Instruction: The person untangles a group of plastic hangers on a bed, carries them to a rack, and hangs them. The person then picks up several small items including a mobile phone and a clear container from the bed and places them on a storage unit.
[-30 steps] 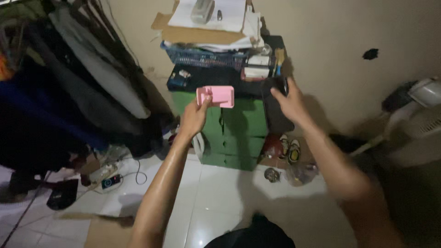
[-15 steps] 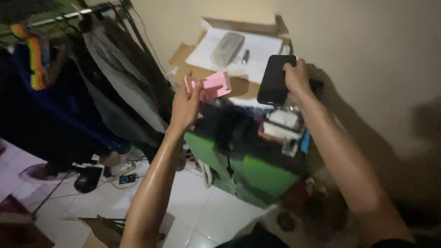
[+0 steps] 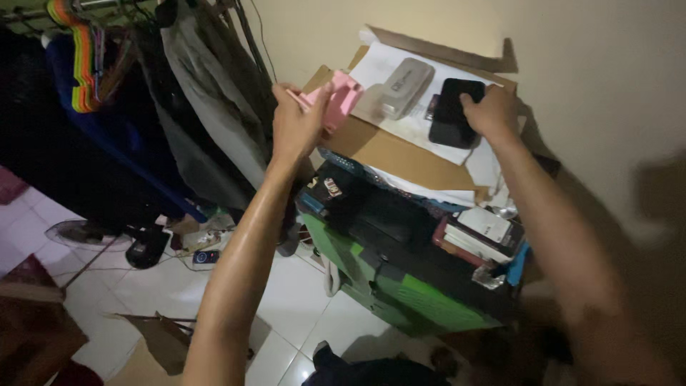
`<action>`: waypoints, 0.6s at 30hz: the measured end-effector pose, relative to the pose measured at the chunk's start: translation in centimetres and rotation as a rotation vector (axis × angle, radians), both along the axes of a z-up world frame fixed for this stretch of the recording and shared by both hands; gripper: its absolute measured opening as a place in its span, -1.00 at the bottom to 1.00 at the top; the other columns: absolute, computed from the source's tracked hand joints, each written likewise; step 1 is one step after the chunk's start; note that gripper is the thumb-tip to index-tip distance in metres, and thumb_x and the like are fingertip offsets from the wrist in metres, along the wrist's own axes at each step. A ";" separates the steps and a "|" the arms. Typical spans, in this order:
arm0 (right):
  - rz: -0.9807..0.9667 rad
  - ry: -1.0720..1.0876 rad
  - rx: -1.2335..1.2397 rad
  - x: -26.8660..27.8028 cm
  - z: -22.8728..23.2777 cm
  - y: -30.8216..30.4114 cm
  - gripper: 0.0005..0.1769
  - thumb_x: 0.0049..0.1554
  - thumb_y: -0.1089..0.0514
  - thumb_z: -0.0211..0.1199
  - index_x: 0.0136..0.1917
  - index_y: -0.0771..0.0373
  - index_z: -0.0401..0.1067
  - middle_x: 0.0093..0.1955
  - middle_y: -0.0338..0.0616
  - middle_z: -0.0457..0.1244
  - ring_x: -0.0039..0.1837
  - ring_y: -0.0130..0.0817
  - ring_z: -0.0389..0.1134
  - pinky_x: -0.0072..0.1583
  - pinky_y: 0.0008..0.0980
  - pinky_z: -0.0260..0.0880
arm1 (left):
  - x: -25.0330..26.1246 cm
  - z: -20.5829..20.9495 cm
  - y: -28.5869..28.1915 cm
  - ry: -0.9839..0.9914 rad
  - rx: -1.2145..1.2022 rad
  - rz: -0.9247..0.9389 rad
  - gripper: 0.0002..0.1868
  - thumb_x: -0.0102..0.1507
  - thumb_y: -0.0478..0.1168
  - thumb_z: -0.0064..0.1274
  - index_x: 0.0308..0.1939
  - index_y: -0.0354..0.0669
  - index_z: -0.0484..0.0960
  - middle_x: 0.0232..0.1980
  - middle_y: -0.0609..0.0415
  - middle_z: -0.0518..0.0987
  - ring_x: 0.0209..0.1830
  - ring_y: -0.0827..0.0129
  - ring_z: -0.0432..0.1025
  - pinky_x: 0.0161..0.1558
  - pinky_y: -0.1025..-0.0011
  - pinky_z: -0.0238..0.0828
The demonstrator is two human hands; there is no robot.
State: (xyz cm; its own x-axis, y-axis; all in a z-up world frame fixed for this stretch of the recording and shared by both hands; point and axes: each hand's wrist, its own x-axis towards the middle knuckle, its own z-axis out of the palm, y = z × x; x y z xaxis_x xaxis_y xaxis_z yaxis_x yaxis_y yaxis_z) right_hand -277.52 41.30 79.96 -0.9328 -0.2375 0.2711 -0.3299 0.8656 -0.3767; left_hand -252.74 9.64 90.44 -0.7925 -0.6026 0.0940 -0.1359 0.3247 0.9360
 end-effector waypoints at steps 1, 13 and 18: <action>-0.038 0.010 0.065 1.4 1.4 -0.4 -0.45 0.17 -0.15 0.43 0.01 0.47 0.55 0.20 0.42 0.26 0.27 0.34 0.29 0.22 0.23 0.28 | 0.1 -0.2 -0.6 0.054 -0.095 -0.006 -0.27 0.20 0.24 0.13 0.02 -0.34 0.26 -0.23 -0.31 0.61 -0.30 -0.06 0.65 -0.23 0.13 0.56; 0.849 0.005 -0.110 21.3 14.9 -19.1 -0.33 0.11 -0.07 0.38 0.38 0.32 0.38 0.32 0.26 0.22 0.20 0.12 0.36 0.21 -0.08 0.35 | 5.8 -3.1 -11.2 0.014 -0.237 -0.161 -0.36 0.23 0.27 0.16 0.00 -0.22 0.39 -0.34 -0.23 0.61 -0.30 -0.02 0.59 -0.20 0.09 0.49; 1.191 0.032 -0.019 25.7 11.3 -27.7 -0.41 0.09 0.04 0.34 0.34 0.32 0.43 0.19 0.14 0.32 0.21 0.11 0.36 0.19 -0.04 0.36 | 14.1 -5.1 -15.4 0.010 -0.087 -0.208 -0.39 0.21 0.23 0.13 0.00 -0.20 0.35 -0.28 -0.16 0.60 -0.37 0.00 0.59 -0.28 0.11 0.51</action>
State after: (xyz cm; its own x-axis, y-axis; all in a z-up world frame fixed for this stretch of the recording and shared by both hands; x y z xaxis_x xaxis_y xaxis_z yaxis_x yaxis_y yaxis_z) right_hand -251.80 13.63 91.23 -0.1206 -0.9453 0.3031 -0.9316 0.0023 -0.3635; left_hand -238.68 -5.81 85.30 -0.8975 -0.4159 0.1466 -0.0490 0.4244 0.9041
